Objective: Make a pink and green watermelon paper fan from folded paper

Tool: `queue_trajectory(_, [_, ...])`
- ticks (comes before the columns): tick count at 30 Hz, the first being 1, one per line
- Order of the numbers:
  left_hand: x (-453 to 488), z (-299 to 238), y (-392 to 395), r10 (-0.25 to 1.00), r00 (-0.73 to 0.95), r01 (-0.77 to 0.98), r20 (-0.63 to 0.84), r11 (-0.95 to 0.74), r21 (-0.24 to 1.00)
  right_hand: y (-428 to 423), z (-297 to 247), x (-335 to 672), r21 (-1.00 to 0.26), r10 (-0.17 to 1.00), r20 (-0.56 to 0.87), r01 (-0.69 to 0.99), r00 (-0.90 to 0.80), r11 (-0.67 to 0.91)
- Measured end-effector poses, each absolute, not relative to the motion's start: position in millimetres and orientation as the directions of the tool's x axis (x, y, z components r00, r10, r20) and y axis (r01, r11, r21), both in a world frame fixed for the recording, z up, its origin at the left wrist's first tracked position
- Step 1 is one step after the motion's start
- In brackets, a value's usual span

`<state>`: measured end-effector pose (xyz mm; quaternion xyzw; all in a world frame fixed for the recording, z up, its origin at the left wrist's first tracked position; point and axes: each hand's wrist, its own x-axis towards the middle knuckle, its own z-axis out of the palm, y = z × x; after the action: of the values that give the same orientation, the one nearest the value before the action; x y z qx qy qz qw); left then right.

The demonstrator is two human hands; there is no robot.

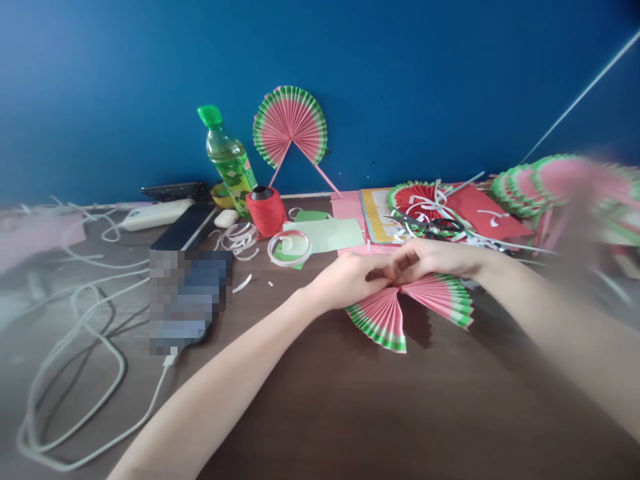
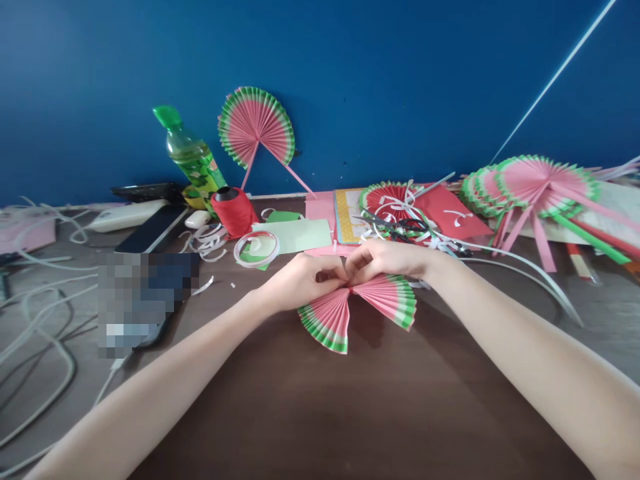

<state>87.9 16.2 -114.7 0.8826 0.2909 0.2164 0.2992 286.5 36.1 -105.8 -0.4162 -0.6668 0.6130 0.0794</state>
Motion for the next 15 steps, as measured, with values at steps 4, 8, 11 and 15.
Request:
queue_trajectory(4, [87.8, -114.2, 15.8, 0.668, 0.718, 0.369, 0.195, -0.604, 0.707, 36.6, -105.4, 288.3, -0.882, 0.653, -0.402, 0.464, -0.642, -0.087])
queue_trajectory(8, [87.0, -113.2, 16.1, 0.69, 0.699, 0.359, 0.188, -0.566, 0.742, 36.3, -104.6, 289.2, -0.886, 0.64, -0.391, 0.459, -0.662, -0.066])
queue_trajectory(11, [86.4, -112.3, 16.4, 0.694, 0.697, 0.346, 0.183, -0.548, 0.762, 34.3, -102.2, 287.7, -0.883, 0.647, -0.379, 0.469, -0.662, -0.038])
queue_trajectory(15, [86.3, -113.6, 17.4, 0.712, 0.681, 0.362, 0.172, -0.532, 0.766, 32.6, -100.9, 286.4, -0.882, 0.664, -0.336, 0.47, -0.668, 0.026])
